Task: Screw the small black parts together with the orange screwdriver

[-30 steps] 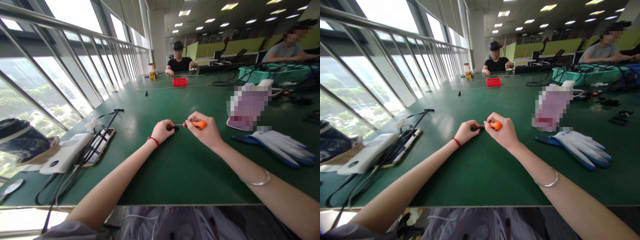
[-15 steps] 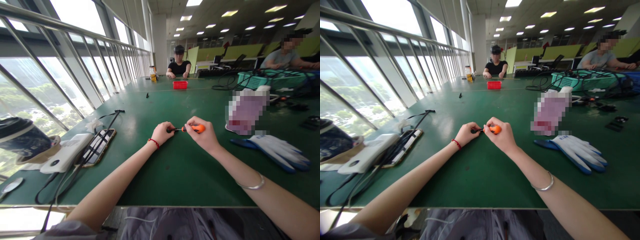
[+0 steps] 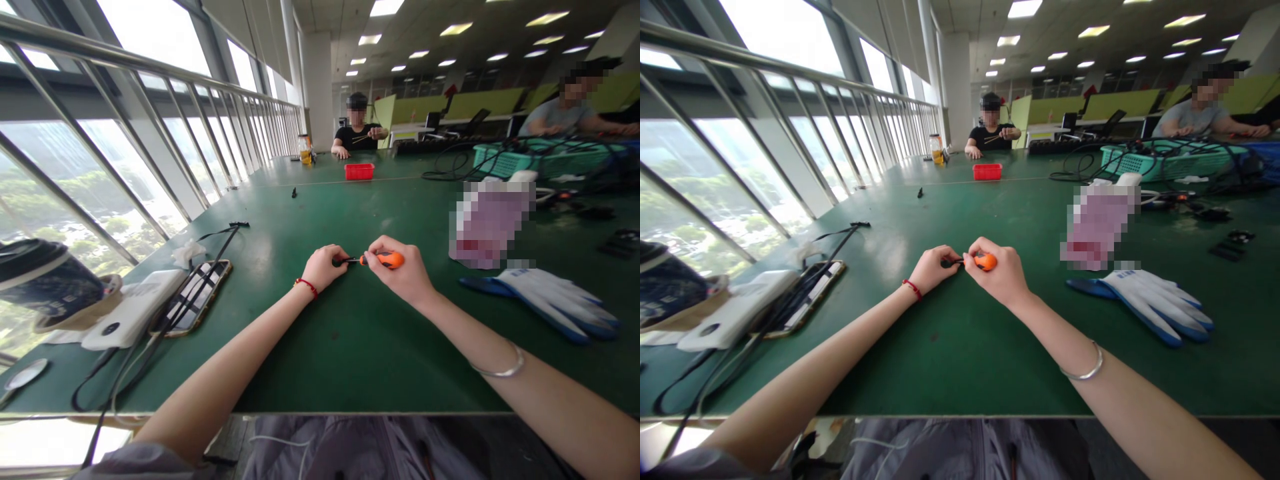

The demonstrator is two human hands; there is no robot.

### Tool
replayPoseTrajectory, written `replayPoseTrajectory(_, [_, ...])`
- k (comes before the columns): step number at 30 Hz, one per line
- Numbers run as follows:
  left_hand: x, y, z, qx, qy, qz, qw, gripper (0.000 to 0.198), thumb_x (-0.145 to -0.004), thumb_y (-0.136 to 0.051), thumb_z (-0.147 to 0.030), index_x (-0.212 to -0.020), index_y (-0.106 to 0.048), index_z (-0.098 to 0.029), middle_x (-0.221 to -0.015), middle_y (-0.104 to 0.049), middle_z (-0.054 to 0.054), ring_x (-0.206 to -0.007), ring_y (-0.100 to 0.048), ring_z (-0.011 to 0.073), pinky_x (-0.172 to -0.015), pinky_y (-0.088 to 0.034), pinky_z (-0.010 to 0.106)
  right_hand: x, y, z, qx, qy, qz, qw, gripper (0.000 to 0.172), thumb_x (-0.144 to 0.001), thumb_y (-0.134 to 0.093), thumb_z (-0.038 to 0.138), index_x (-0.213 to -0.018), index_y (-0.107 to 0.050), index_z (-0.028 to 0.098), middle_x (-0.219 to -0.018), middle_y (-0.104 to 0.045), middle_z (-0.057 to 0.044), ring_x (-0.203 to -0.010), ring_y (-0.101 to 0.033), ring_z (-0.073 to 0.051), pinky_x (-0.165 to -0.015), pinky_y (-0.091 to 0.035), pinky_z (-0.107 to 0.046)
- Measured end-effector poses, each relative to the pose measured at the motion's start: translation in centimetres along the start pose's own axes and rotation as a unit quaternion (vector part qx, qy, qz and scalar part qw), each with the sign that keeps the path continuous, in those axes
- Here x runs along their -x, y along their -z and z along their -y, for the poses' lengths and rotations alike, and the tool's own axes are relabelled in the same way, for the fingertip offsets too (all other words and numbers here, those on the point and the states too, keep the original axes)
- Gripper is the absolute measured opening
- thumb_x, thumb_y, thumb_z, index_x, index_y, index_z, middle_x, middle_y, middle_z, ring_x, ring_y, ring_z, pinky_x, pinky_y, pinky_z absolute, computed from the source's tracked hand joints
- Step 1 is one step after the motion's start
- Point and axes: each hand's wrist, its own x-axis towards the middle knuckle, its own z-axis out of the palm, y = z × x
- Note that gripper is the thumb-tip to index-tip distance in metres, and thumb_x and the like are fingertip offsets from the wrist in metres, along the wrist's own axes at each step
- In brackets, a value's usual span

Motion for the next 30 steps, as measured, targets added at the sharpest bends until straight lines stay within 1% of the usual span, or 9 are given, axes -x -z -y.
replayPoseTrajectory(3, [-0.01,0.04,0.0,-0.003,-0.001,0.0,1.0,0.004,-0.07,-0.059,-0.018,-0.07,-0.064,-0.018,-0.077,-0.066,0.001,-0.071,-0.059,0.0142,-0.067,-0.046,0.026,-0.02,0.06,0.07,0.003,0.006,-0.007,1.0,0.015,-0.079,-0.052,0.032,-0.068,-0.051,0.022,-0.063,-0.061,0.001,-0.054,-0.053,-0.012,-0.055,-0.039,-0.024])
replayPoseTrajectory(8, [0.0,0.09,-0.04,0.0,-0.002,0.003,1.0,0.005,-0.07,-0.059,-0.019,-0.071,-0.064,-0.018,-0.077,-0.066,0.001,-0.071,-0.059,0.0143,-0.066,-0.046,0.025,-0.08,0.09,0.03,0.019,-0.008,-0.006,1.0,0.015,-0.079,-0.051,0.033,-0.068,-0.051,0.022,-0.061,-0.059,0.001,-0.053,-0.052,-0.012,-0.054,-0.038,-0.024])
replayPoseTrajectory(11, [0.02,0.05,-0.01,-0.002,-0.005,0.002,1.0,0.005,-0.071,-0.059,-0.019,-0.071,-0.064,-0.018,-0.078,-0.066,0.001,-0.071,-0.059,0.0141,-0.067,-0.046,0.025,0.0,0.09,0.03,0.029,-0.011,0.002,1.0,0.016,-0.079,-0.051,0.035,-0.068,-0.051,0.023,-0.061,-0.058,0.001,-0.053,-0.052,-0.013,-0.055,-0.038,-0.024])
replayPoseTrajectory(15, [0.04,-0.03,0.05,-0.003,-0.007,0.001,1.0,0.005,-0.071,-0.059,-0.019,-0.07,-0.063,-0.018,-0.077,-0.066,0.001,-0.071,-0.058,0.0137,-0.066,-0.046,0.025,0.18,0.02,0.07,0.042,-0.006,0.026,0.999,0.02,-0.08,-0.05,0.039,-0.068,-0.052,0.023,-0.056,-0.055,0.002,-0.051,-0.05,-0.013,-0.054,-0.037,-0.024])
replayPoseTrajectory(17, [0.05,-0.07,0.04,-0.001,-0.009,0.0,1.0,0.005,-0.07,-0.058,-0.018,-0.07,-0.063,-0.017,-0.076,-0.065,0.001,-0.07,-0.058,0.0136,-0.066,-0.046,0.025,0.24,-0.01,0.05,0.041,-0.008,0.032,0.999,0.022,-0.081,-0.049,0.039,-0.068,-0.053,0.022,-0.056,-0.055,0.001,-0.051,-0.051,-0.013,-0.054,-0.037,-0.024])
replayPoseTrajectory(20, [0.06,-0.1,0.01,0.003,-0.008,0.0,1.0,0.005,-0.07,-0.058,-0.016,-0.071,-0.063,-0.017,-0.076,-0.065,0.001,-0.07,-0.058,0.0135,-0.067,-0.046,0.025,0.26,0.12,-0.03,0.023,0.004,0.012,1.0,0.022,-0.082,-0.048,0.036,-0.067,-0.054,0.022,-0.057,-0.058,0.001,-0.052,-0.052,-0.012,-0.053,-0.037,-0.023])
replayPoseTrajectory(24, [0.06,-0.12,0.02,0.009,-0.009,0.004,1.0,0.01,-0.068,-0.058,-0.015,-0.075,-0.065,-0.017,-0.077,-0.065,0.001,-0.072,-0.059,0.0135,-0.069,-0.047,0.024,0.26,0.48,-0.17,0.004,0.048,-0.024,0.999,0.022,-0.082,-0.048,0.032,-0.064,-0.053,0.02,-0.056,-0.058,0.002,-0.049,-0.051,-0.01,-0.051,-0.035,-0.022])
replayPoseTrajectory(26, [0.06,-0.12,0.04,0.01,-0.01,0.005,1.0,0.01,-0.069,-0.058,-0.015,-0.075,-0.065,-0.017,-0.077,-0.066,0.001,-0.072,-0.059,0.0134,-0.069,-0.047,0.024,0.28,0.53,-0.22,0.009,0.057,-0.027,0.998,0.021,-0.082,-0.049,0.031,-0.064,-0.054,0.02,-0.056,-0.058,0.002,-0.049,-0.05,-0.01,-0.051,-0.035,-0.022])
replayPoseTrajectory(30, [0.07,-0.06,0.06,0.007,-0.007,0.004,1.0,0.007,-0.069,-0.058,-0.016,-0.073,-0.064,-0.017,-0.076,-0.066,0.001,-0.071,-0.059,0.0134,-0.067,-0.047,0.024,0.34,0.3,-0.3,0.021,0.059,-0.015,0.998,0.02,-0.082,-0.049,0.03,-0.065,-0.054,0.02,-0.056,-0.057,0.002,-0.048,-0.05,-0.01,-0.051,-0.035,-0.021])
